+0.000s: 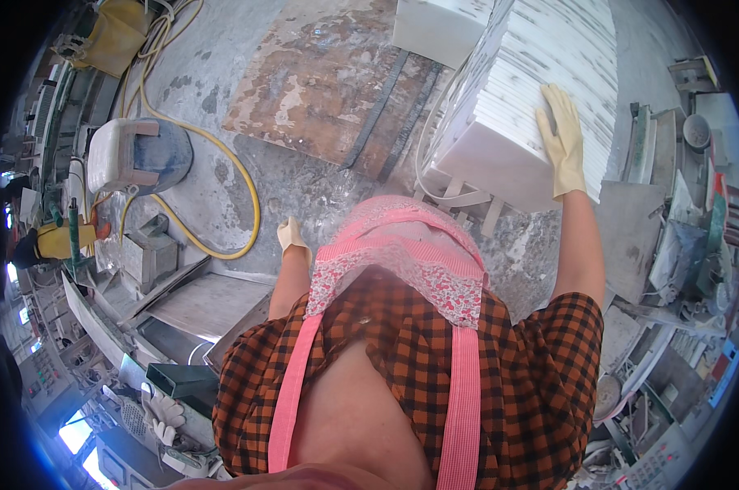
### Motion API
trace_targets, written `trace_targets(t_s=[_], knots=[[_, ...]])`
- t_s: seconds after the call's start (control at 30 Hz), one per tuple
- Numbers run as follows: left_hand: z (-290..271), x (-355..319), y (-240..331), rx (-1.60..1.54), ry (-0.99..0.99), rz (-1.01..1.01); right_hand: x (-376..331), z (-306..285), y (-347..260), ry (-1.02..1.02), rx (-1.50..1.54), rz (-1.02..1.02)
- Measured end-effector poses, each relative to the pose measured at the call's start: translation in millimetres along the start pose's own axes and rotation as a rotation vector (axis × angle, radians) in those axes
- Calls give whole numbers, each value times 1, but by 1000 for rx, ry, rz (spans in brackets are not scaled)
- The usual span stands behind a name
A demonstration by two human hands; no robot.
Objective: The person picks white rectangular tiles from a conveyor belt and stacks them on a growing pile. They handle the tiles one at a time, aligning each piece before placing it on top of the previous ones.
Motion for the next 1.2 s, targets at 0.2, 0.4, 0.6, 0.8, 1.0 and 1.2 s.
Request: trace_targets(t_s=[0.2, 0.4, 0.6, 0.8, 1.0, 1.2], knots=[[1, -1, 3, 6, -1, 7, 0, 0, 1, 5, -2, -4], [3, 12, -7, 10, 8, 31, 0, 0, 3, 3, -6, -18], [5, 15, -9, -3, 5, 39, 1, -2, -1, -8, -1, -11], [6, 12, -6, -30, 5, -1, 0, -2, -2, -9, 5, 2], [6, 10, -3, -19, 3, 0, -1, -2, 0, -4, 17, 0], [5, 14, -4, 3, -19, 1, -1, -1, 1, 6, 7, -18]])
Point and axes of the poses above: each hand's wrist, its own x-axis towards the middle knuckle, its own z-axis out of the palm, y = z × x, the point moved 4 cm from there along x, towards the middle knuckle, and after that the axes turned 8 degrees about y, right-handed, at the moved point
